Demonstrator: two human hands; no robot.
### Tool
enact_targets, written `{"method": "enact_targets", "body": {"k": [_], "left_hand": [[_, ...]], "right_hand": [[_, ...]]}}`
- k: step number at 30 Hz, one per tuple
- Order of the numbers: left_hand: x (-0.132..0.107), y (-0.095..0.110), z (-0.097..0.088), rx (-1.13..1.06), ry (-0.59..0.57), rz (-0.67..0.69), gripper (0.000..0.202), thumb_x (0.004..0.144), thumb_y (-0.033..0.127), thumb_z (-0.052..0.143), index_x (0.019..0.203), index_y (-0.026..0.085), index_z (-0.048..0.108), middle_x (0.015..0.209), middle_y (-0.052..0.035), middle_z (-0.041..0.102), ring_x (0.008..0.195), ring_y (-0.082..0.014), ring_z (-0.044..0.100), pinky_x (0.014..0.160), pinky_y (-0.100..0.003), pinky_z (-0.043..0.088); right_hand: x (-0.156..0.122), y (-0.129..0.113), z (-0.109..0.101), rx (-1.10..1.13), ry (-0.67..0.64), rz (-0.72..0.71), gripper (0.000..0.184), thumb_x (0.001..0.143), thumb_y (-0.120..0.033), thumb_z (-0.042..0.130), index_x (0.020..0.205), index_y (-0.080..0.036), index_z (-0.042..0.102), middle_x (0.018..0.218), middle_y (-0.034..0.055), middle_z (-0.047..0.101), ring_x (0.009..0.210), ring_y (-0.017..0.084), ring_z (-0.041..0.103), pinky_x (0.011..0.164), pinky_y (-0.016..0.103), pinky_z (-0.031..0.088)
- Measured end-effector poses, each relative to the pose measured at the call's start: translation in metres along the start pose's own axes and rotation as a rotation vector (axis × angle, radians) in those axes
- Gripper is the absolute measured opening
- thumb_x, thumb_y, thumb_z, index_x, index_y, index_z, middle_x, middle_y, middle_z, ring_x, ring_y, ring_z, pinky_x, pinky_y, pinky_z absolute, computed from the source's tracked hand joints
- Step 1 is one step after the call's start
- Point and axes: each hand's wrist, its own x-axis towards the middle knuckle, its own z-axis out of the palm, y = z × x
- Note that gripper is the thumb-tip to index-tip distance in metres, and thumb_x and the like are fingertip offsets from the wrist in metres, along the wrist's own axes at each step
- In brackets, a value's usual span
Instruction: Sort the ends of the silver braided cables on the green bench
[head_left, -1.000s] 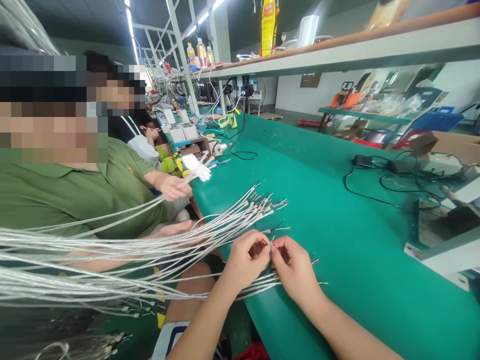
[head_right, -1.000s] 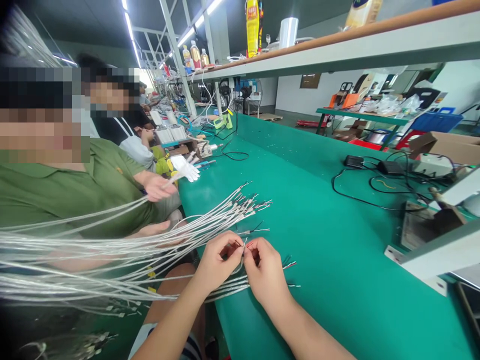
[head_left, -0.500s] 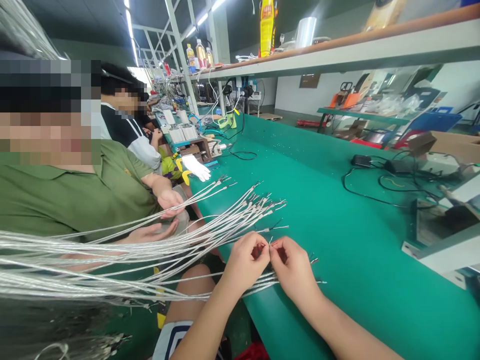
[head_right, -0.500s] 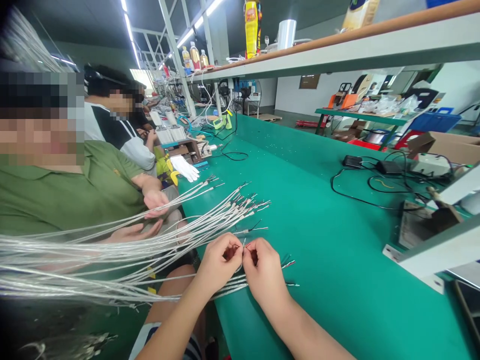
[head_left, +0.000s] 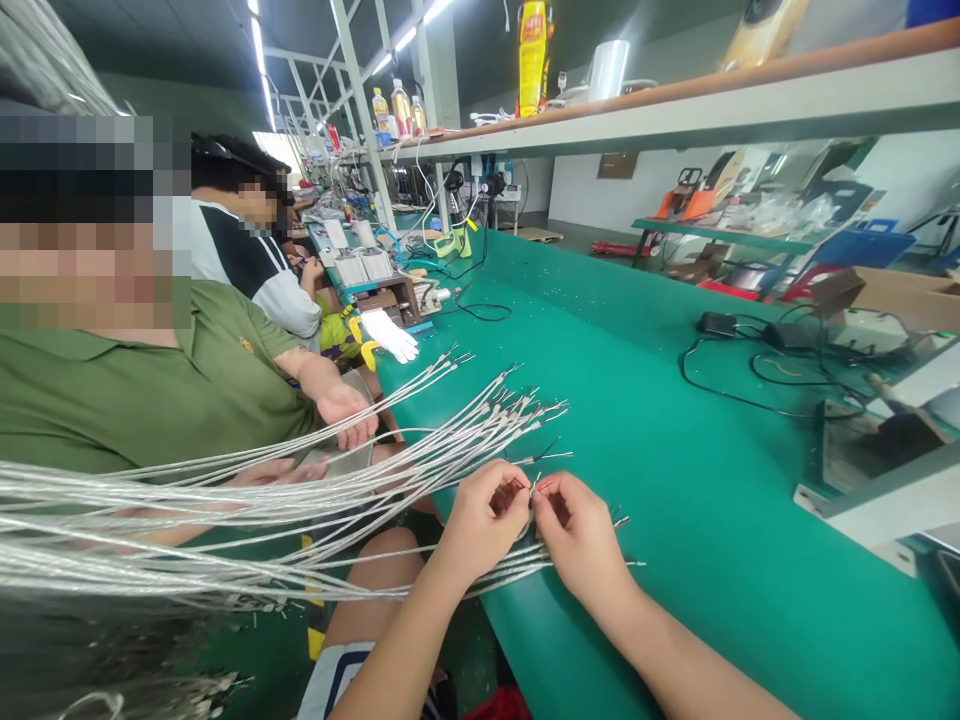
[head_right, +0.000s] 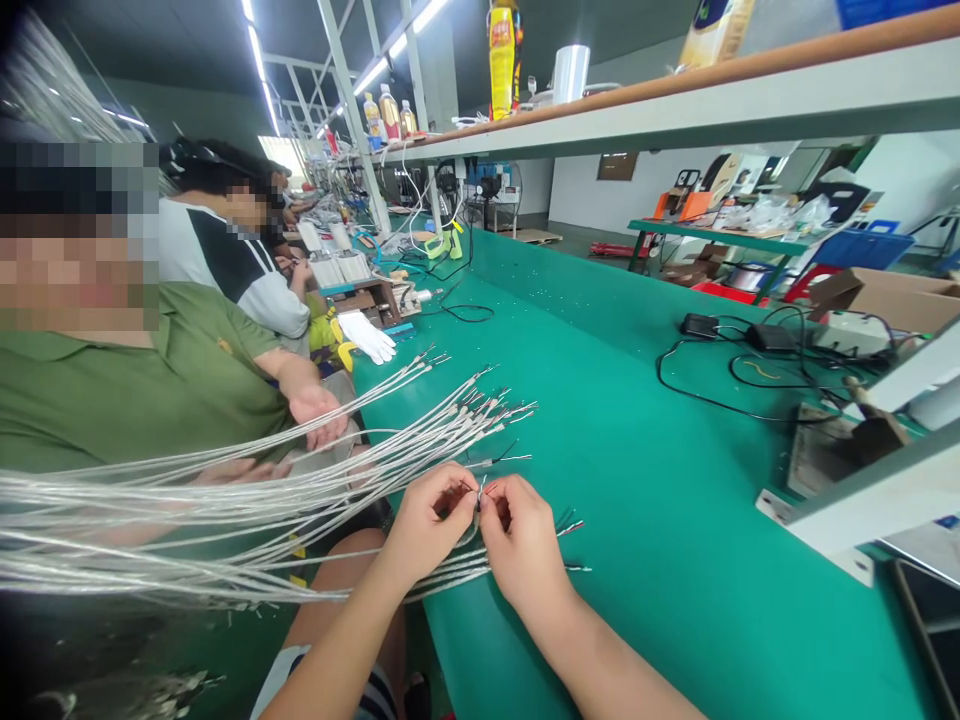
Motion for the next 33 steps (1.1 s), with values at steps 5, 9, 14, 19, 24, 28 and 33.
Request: {"method": "enact_targets", "body": {"k": [5, 9, 14, 19, 24, 28, 33], "left_hand": [[0.0019, -0.0023, 0.0005, -0.013, 0.014, 0.005, 0.007, 0.085, 0.016, 0.055, 0.086, 0.021, 0.061, 0.082, 0.0023, 0.062, 0.072, -0.0080, 0.058, 0.061, -0.018, 0.044], [0.0008, -0.0036, 0.0011, 0.014, 0.018, 0.018, 0.007, 0.084, 0.016, 0.056, 0.078, 0.019, 0.058, 0.074, 0.0026, 0.057, 0.066, -0.0080, 0.051, 0.059, -0.020, 0.040], [-0.0029, -0.0040, 0.0033, 0.050, 0.044, 0.033, 0.008, 0.084, 0.016, 0.053, 0.078, 0.019, 0.056, 0.074, 0.0025, 0.054, 0.067, -0.0087, 0.048, 0.061, -0.021, 0.036], [-0.0039, -0.0029, 0.0016, 0.058, 0.047, 0.045, 0.008, 0.083, 0.014, 0.053, 0.078, 0.019, 0.055, 0.074, 0.0026, 0.053, 0.067, -0.0087, 0.048, 0.061, -0.021, 0.037], [-0.0025, 0.0020, -0.0023, 0.060, 0.025, 0.045, 0.010, 0.084, 0.013, 0.051, 0.082, 0.020, 0.056, 0.077, 0.0028, 0.054, 0.068, -0.0085, 0.049, 0.062, -0.021, 0.038], [-0.0016, 0.0042, -0.0031, 0.047, 0.011, -0.007, 0.010, 0.084, 0.013, 0.048, 0.081, 0.020, 0.055, 0.076, 0.0026, 0.054, 0.069, -0.0094, 0.050, 0.063, -0.021, 0.038], [0.0000, 0.0043, -0.0061, -0.026, -0.053, -0.081, 0.009, 0.081, 0.012, 0.049, 0.081, 0.020, 0.053, 0.075, 0.0036, 0.054, 0.068, -0.0091, 0.050, 0.062, -0.021, 0.038]], "right_hand": [[-0.0001, 0.0009, -0.0005, -0.010, 0.009, 0.002, 0.014, 0.093, -0.023, 0.052, 0.081, -0.020, 0.059, 0.076, -0.0003, 0.058, 0.067, 0.017, 0.054, 0.060, 0.029, 0.040], [-0.0011, 0.0009, 0.0001, -0.030, 0.009, -0.009, 0.013, 0.091, -0.022, 0.053, 0.079, -0.020, 0.058, 0.076, 0.0000, 0.057, 0.068, 0.018, 0.053, 0.060, 0.029, 0.039], [-0.0027, 0.0002, 0.0010, -0.045, 0.009, -0.017, 0.014, 0.091, -0.021, 0.052, 0.079, -0.020, 0.057, 0.077, 0.0002, 0.057, 0.070, 0.018, 0.053, 0.062, 0.030, 0.039], [-0.0021, -0.0002, 0.0018, -0.049, 0.005, -0.023, 0.015, 0.092, -0.021, 0.053, 0.077, -0.021, 0.056, 0.075, -0.0004, 0.056, 0.068, 0.018, 0.053, 0.060, 0.030, 0.038], [-0.0011, 0.0004, 0.0041, -0.060, 0.022, -0.024, 0.014, 0.092, -0.022, 0.053, 0.078, -0.021, 0.055, 0.076, -0.0002, 0.057, 0.069, 0.018, 0.054, 0.062, 0.030, 0.039], [-0.0004, -0.0008, 0.0056, -0.059, 0.016, -0.014, 0.016, 0.093, -0.024, 0.052, 0.078, -0.022, 0.054, 0.077, 0.0009, 0.058, 0.070, 0.020, 0.055, 0.062, 0.031, 0.040], [-0.0011, -0.0064, 0.0050, -0.032, -0.010, 0.015, 0.015, 0.094, -0.027, 0.050, 0.082, -0.021, 0.057, 0.077, 0.0019, 0.059, 0.067, 0.020, 0.054, 0.060, 0.031, 0.040]]}}
